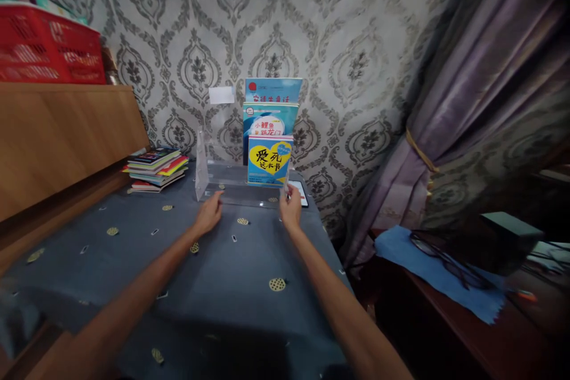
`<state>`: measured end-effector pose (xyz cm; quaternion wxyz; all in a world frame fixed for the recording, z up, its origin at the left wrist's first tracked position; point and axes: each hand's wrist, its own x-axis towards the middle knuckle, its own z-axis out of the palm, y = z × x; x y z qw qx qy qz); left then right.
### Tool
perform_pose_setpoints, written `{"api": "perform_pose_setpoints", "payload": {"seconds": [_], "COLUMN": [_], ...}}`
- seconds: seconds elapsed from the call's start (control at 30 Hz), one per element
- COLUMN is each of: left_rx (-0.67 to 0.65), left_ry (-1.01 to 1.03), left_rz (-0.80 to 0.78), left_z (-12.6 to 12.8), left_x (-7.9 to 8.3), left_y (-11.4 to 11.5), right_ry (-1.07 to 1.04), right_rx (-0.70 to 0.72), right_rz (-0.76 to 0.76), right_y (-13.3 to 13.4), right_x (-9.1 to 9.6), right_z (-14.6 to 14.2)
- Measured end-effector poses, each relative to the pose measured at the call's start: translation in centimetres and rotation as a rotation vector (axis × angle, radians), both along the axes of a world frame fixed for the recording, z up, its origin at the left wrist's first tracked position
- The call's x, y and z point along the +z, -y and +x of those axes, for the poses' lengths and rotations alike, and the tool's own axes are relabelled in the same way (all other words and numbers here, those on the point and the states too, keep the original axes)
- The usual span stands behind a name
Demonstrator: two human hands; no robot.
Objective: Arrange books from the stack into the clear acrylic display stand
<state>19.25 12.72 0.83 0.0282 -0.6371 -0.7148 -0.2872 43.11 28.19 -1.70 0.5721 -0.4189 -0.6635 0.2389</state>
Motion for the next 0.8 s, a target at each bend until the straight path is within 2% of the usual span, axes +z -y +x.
{"api": "perform_pose_setpoints", "payload": {"seconds": [0.13, 0.27, 0.47, 0.63, 0.8], "left_rx": [-0.020, 0.016, 0.029, 0.026, 0.026], "left_ry": [0.048, 0.066, 0.121, 0.258, 0.358], "left_rz": [-0.003, -0.082, -0.268, -0.445, -0.519], "left_z": [2.1, 2.6, 2.3, 2.9, 3.7], "left_x": [3.5, 6.1, 8.0, 9.5, 10.5], "left_y": [-5.4, -8.7, -10.6, -12.2, -13.1], "right_ry": [-0.071, -0.072, -0.067, -0.035, -0.025], "right_rx": [-0.045, -0.041, -0.070, -0.083, -0.096], "right_rz": [0.113, 0.182, 0.158, 0.132, 0.113], "right_y": [-2.8, -4.1, -4.8, -5.2, -5.4], "right_x": [1.7, 1.7, 1.4, 1.8, 2.0], "right_z": [-0.3, -1.3, -2.0, -1.8, -1.7]}}
